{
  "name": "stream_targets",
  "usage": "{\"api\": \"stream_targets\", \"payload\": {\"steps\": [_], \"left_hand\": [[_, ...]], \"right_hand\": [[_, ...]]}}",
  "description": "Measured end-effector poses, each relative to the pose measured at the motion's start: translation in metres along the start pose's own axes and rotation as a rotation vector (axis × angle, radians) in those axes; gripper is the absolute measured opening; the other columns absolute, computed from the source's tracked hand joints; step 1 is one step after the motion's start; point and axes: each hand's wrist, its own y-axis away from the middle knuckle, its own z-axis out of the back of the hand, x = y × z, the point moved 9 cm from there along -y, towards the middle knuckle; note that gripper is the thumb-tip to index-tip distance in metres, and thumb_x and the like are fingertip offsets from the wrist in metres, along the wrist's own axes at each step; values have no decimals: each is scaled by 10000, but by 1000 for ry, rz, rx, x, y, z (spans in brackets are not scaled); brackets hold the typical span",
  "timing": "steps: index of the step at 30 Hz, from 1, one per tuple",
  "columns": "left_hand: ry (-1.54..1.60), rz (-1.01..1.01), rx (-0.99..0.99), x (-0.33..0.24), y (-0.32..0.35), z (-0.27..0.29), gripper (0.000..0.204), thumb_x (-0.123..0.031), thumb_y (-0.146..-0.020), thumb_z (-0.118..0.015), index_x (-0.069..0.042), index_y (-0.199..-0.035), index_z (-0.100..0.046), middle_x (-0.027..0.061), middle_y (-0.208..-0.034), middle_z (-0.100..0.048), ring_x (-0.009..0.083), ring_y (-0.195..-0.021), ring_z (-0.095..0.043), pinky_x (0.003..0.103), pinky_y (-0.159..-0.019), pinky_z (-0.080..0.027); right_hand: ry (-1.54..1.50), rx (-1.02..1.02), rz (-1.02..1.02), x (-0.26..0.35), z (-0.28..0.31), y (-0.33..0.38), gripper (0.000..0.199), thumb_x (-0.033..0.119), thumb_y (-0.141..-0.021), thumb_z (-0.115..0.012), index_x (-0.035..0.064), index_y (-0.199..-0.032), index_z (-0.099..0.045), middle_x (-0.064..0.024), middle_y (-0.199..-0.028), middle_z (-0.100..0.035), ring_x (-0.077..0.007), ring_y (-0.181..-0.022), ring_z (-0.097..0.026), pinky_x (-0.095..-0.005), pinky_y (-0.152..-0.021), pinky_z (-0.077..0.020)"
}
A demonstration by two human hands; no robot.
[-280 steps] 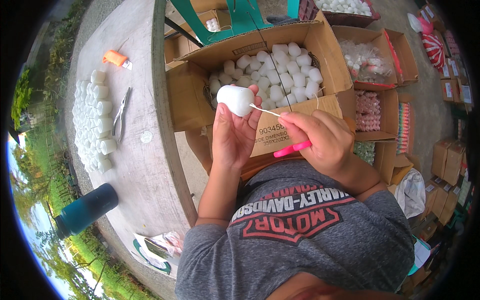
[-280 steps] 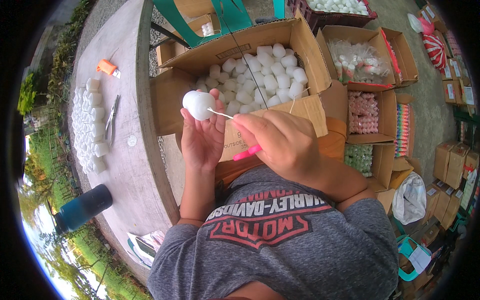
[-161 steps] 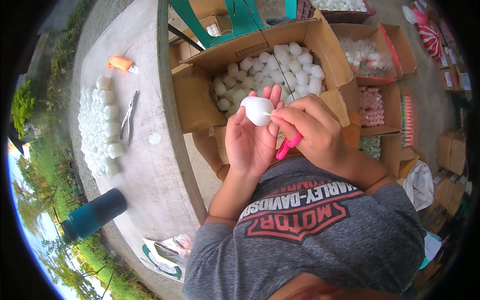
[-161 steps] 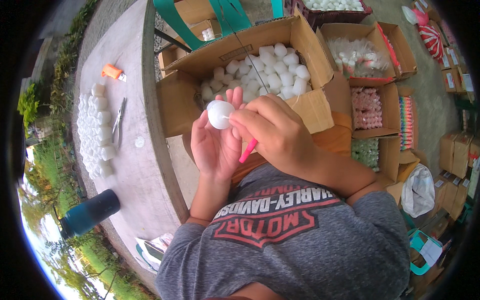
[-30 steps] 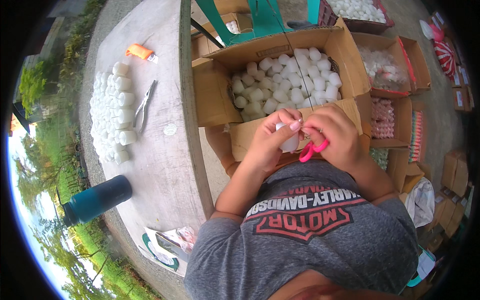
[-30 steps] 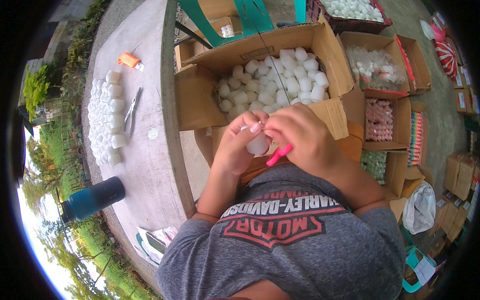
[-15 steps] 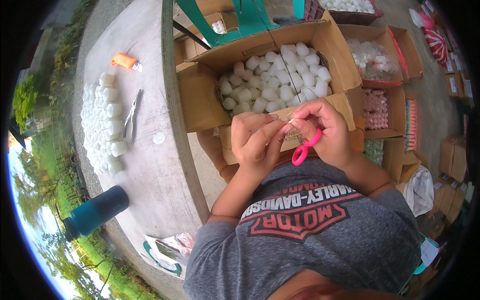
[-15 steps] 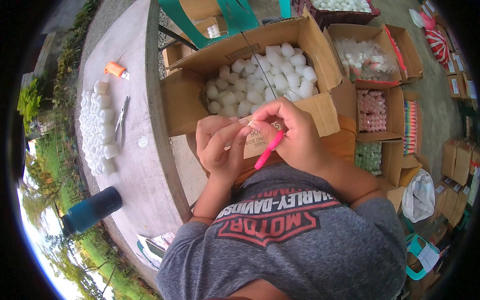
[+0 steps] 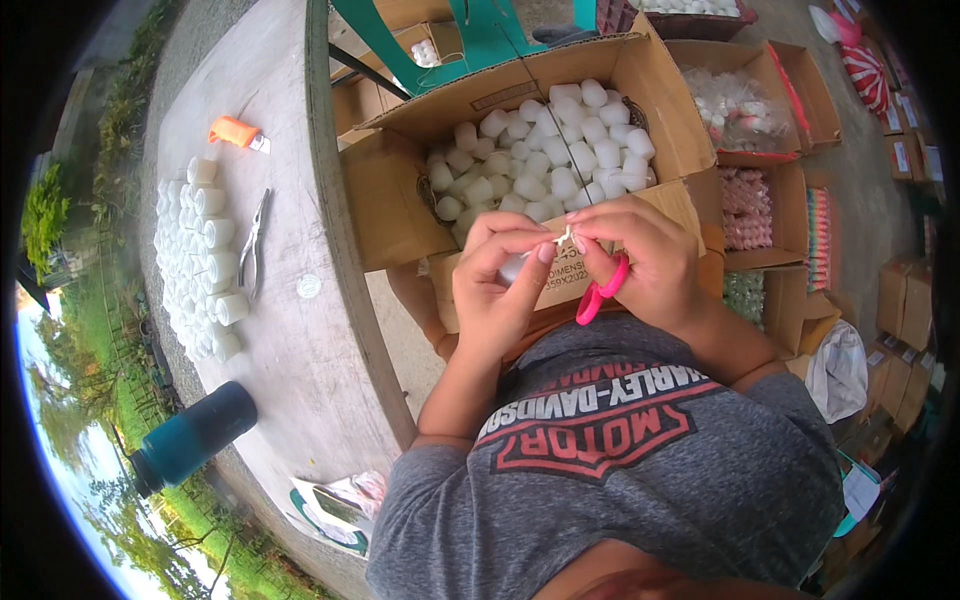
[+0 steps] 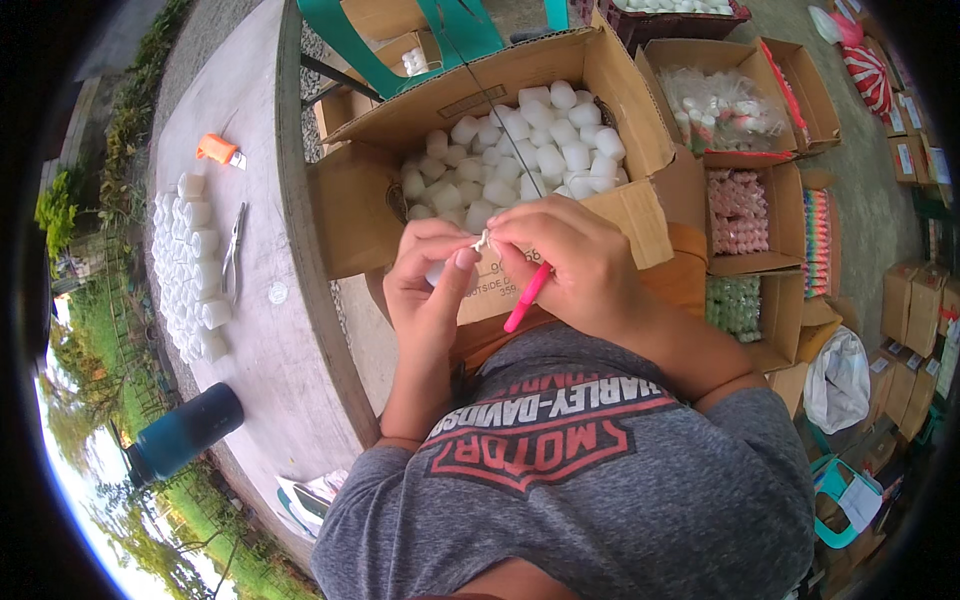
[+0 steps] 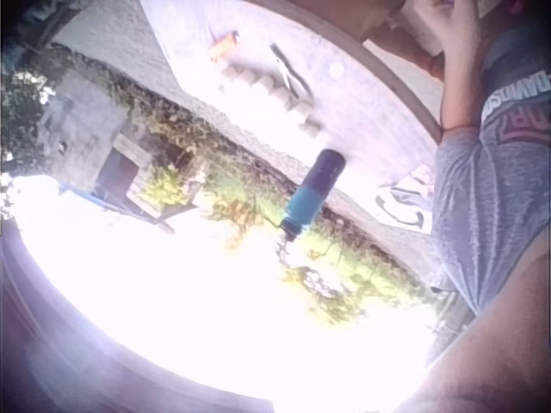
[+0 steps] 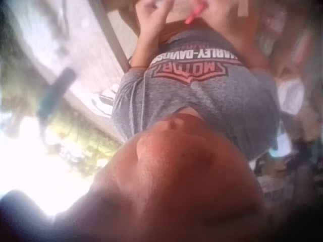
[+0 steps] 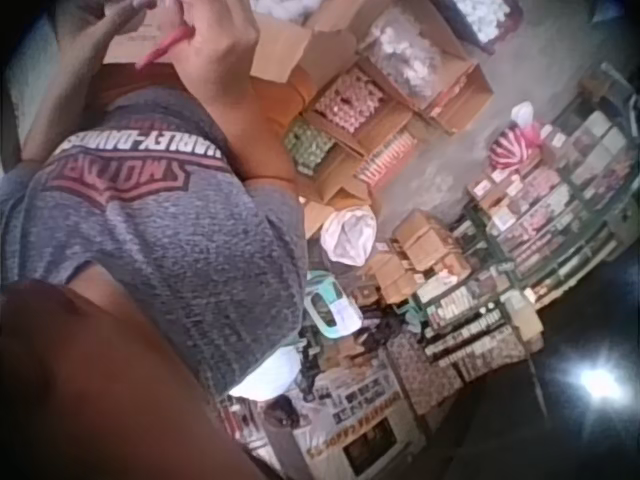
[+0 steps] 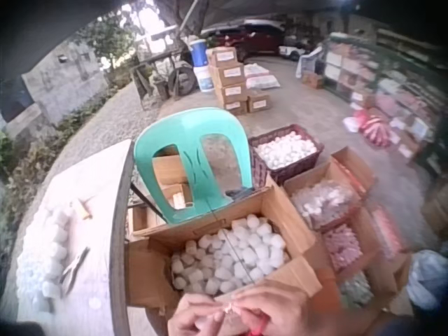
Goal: The person inserts a wick into small white cylindrical candles using a pink-handled tool, then trims the wick with scissors. The person repeats this process for multiple candles taken from a cardboard box.
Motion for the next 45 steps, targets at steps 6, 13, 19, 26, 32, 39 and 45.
{"api": "stream_targets", "payload": {"steps": [6,13,19,26,32,39,45], "left_hand": [[-221,-184,-42,-18,-4,5,77,11,-801,-657,-16,-870,-681,63,-908,-585,145,-830,-542,238,-716,-429],[-394,-302,-16,-38,2,0,61,-15,-778,-683,-23,-838,-678,65,-872,-576,149,-786,-548,245,-659,-435],[-183,-104,-125,-26,7,8,106,-106,-846,-634,-14,-795,-644,54,-872,-554,144,-789,-524,258,-679,-420],[507,140,-223,18,3,12,350,-175,-904,-556,-36,-1217,-483,105,-1161,-493,185,-920,-554,316,-737,-504],[24,3,-412,18,-20,42,632,-135,-926,-522,-95,-1459,-183,124,-1386,-341,225,-999,-544,397,-849,-482],[-228,-123,303,13,-12,-12,146,-107,-789,-635,-19,-875,-556,96,-859,-527,222,-858,-549,312,-763,-425],[77,67,178,18,-8,-16,195,-68,-797,-586,-28,-982,-536,55,-836,-515,142,-728,-524,253,-632,-444]], "right_hand": [[-207,21,-171,-8,-10,-3,216,-9,-742,-714,10,-941,-635,-114,-872,-648,-196,-727,-649,-272,-621,-525],[-136,80,-99,-4,-4,-1,129,-32,-721,-717,4,-823,-645,-84,-812,-634,-167,-670,-628,-253,-574,-498],[-484,137,-344,-26,-10,8,107,-42,-741,-701,-12,-813,-628,-72,-830,-643,-128,-671,-615,-230,-580,-480],[-658,453,-786,-38,-65,38,145,102,-901,-557,-16,-972,-601,-101,-857,-641,-155,-713,-622,-276,-634,-491],[-296,686,-416,-12,-57,40,279,-60,-749,-470,17,-986,-595,-136,-879,-649,-263,-735,-645,-348,-659,-501],[85,270,-372,-40,32,-3,305,-94,-749,-443,17,-994,-588,-128,-904,-656,-262,-771,-647,-334,-678,-512],[44,308,-355,-65,28,4,312,-69,-780,-503,35,-1060,-590,-125,-820,-632,-264,-738,-623,-333,-667,-502]]}}
